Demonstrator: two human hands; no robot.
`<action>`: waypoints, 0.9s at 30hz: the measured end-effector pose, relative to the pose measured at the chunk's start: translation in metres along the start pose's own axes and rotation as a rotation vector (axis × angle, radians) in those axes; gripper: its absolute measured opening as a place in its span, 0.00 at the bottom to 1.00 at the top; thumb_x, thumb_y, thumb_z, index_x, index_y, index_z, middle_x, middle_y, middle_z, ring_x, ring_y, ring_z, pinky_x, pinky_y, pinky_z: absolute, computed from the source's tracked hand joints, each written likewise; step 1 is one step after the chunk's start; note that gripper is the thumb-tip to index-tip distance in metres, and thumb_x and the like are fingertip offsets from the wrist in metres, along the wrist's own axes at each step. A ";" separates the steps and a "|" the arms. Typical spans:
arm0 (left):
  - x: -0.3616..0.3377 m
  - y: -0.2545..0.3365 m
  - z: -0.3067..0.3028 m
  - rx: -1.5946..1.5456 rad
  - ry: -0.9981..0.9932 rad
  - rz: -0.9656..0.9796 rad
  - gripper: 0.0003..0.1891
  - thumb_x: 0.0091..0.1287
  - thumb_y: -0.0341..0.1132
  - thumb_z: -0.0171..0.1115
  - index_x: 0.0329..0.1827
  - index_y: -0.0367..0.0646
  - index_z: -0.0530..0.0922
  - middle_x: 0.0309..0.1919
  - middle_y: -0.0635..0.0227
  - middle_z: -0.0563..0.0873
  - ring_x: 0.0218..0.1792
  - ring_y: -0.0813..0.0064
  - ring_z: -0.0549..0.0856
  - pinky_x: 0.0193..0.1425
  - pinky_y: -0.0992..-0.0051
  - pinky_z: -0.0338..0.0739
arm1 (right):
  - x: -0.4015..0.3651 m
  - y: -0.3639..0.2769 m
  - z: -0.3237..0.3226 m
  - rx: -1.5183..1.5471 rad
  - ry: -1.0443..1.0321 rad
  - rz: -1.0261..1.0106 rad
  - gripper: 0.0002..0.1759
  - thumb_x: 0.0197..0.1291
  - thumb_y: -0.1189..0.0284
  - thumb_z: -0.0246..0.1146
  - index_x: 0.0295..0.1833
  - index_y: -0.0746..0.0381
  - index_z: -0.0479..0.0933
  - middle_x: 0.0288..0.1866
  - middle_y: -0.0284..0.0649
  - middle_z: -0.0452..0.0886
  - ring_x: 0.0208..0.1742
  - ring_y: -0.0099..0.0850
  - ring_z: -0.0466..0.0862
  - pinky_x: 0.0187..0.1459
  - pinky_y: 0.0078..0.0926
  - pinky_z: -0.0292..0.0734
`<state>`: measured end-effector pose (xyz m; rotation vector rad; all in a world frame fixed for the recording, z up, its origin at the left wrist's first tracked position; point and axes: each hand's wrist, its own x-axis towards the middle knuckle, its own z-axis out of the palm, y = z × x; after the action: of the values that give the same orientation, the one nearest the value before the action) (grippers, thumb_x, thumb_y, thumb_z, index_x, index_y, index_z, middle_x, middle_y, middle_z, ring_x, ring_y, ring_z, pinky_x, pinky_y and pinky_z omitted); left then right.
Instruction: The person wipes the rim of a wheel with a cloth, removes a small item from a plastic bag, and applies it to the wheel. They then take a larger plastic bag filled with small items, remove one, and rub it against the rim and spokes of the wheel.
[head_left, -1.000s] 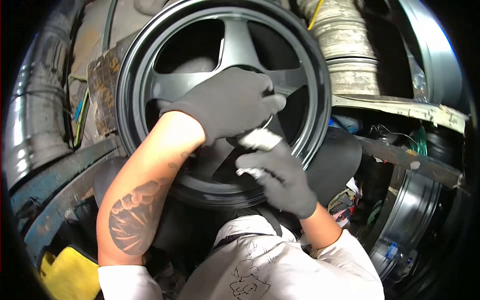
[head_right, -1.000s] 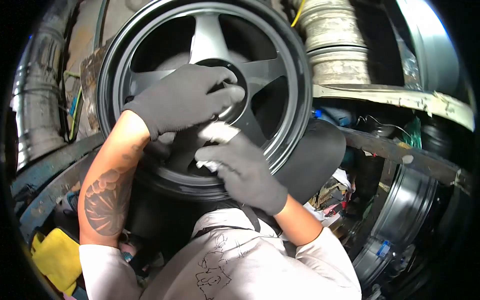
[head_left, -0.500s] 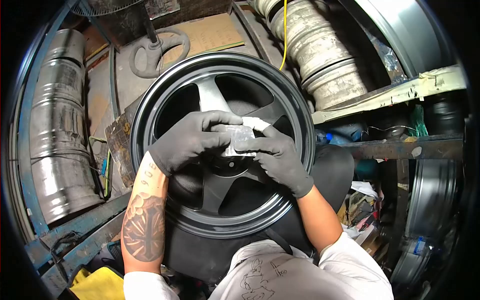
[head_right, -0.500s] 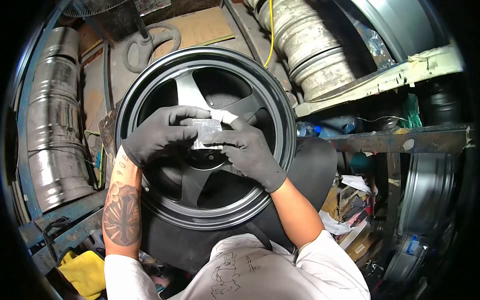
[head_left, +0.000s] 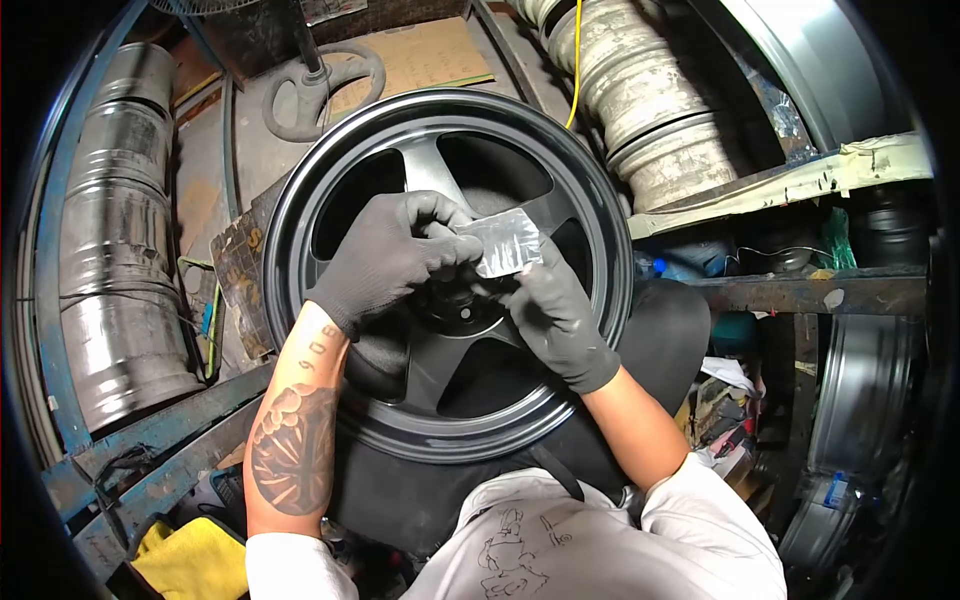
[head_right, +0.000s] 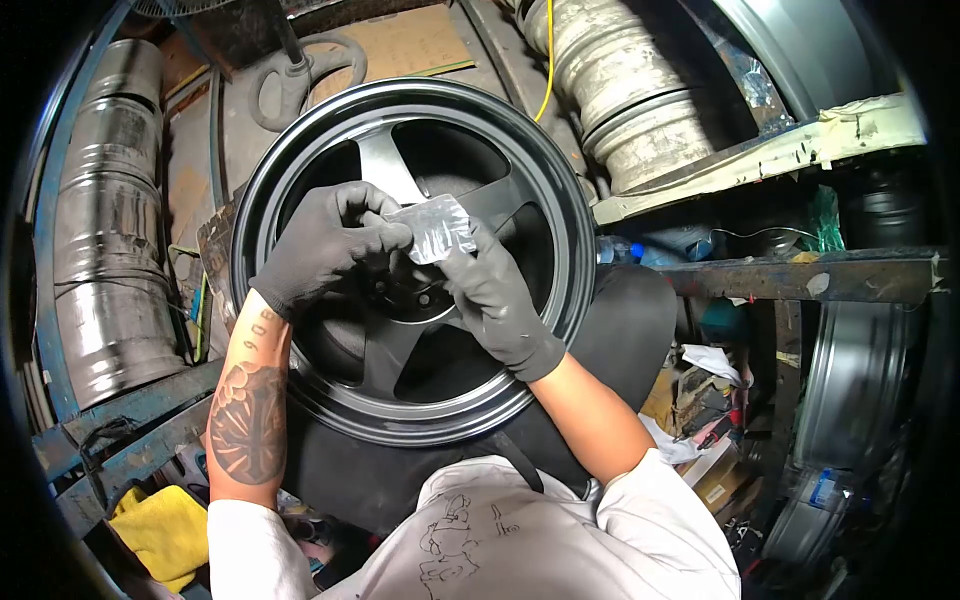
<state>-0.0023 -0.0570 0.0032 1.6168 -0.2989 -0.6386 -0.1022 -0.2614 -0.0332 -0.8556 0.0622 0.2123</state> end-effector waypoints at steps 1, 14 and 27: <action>-0.001 -0.003 0.003 -0.031 -0.014 0.018 0.09 0.68 0.31 0.78 0.41 0.35 0.87 0.31 0.77 0.86 0.32 0.91 0.81 0.39 0.85 0.75 | -0.002 -0.001 0.005 -0.148 0.018 -0.039 0.27 0.84 0.70 0.59 0.81 0.67 0.66 0.67 0.41 0.83 0.66 0.29 0.84 0.71 0.32 0.80; -0.011 -0.027 0.007 0.984 0.119 0.192 0.20 0.69 0.48 0.73 0.59 0.48 0.88 0.41 0.58 0.94 0.51 0.51 0.91 0.60 0.53 0.85 | -0.098 -0.011 -0.005 -1.208 0.156 0.087 0.15 0.69 0.72 0.75 0.59 0.62 0.91 0.50 0.40 0.94 0.44 0.23 0.90 0.47 0.23 0.86; -0.020 -0.022 0.002 0.992 -0.022 0.072 0.18 0.74 0.48 0.68 0.57 0.46 0.88 0.45 0.56 0.92 0.55 0.54 0.90 0.62 0.55 0.85 | -0.149 0.029 0.020 -1.971 -0.477 0.156 0.20 0.62 0.69 0.70 0.60 0.58 0.83 0.51 0.40 0.83 0.53 0.40 0.82 0.53 0.44 0.77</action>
<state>-0.0235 -0.0446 -0.0135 2.5222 -0.7683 -0.4642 -0.2548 -0.2520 -0.0206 -2.7264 -0.6443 0.6397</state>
